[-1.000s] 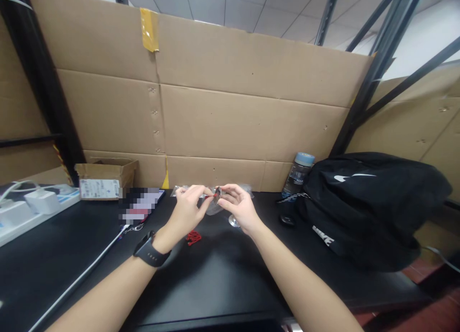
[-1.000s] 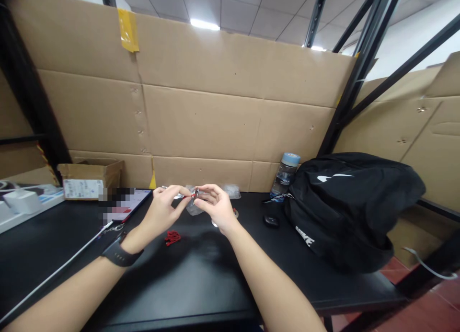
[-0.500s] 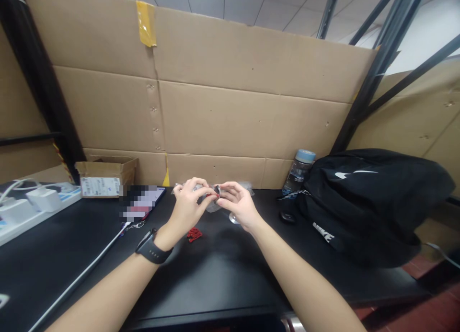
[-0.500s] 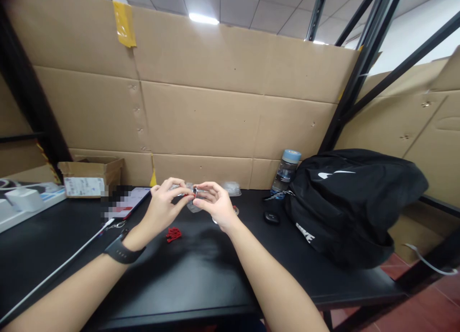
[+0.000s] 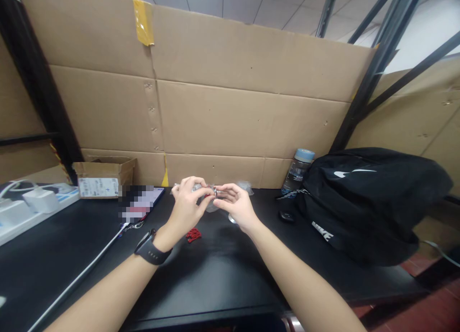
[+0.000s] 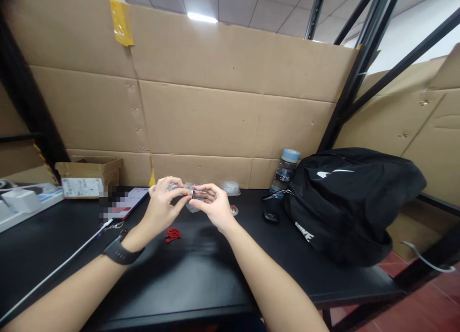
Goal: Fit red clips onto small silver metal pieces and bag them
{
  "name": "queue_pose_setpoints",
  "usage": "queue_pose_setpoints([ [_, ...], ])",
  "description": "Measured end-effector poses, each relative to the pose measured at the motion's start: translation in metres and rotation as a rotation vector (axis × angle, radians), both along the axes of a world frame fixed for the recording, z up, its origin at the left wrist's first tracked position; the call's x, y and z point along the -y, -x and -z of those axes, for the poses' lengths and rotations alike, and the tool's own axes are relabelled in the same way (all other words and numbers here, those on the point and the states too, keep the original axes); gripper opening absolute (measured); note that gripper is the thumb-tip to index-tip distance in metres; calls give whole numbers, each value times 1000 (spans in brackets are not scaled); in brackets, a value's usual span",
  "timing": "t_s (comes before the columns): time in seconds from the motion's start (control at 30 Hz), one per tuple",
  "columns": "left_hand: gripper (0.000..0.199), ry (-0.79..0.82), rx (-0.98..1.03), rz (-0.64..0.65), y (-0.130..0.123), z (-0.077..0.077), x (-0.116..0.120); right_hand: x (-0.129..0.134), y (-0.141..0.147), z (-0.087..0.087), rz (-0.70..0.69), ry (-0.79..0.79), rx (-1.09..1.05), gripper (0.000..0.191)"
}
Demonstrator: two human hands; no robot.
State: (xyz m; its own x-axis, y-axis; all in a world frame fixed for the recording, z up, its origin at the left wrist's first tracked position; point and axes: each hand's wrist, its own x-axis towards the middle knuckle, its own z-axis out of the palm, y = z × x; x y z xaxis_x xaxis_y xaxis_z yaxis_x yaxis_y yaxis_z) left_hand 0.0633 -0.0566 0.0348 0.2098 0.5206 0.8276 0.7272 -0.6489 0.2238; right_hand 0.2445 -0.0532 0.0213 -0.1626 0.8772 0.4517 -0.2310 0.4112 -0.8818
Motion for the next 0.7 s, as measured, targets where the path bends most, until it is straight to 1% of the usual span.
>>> queue_pose_setpoints([
  [0.2,11,14,-24,9,1,2,-4,-2,0,4,-29,-5,-2,45],
  [0.3,10,14,-19,31,0,3,-4,-3,1,6,-15,1,-17,44],
  [0.43,12,9,-18,34,0,3,-3,-4,3,7,4,39,-25,36],
  [0.5,11,7,-16,17,1,2,-3,-5,3,6,2,64,-11,32],
  [0.57,10,1,-16,2,2,1,-4,-6,1,5,-8,77,16,35],
  [0.7,8,-1,-38,0,3,2,-6,-7,-3,3,-6,36,79,35],
])
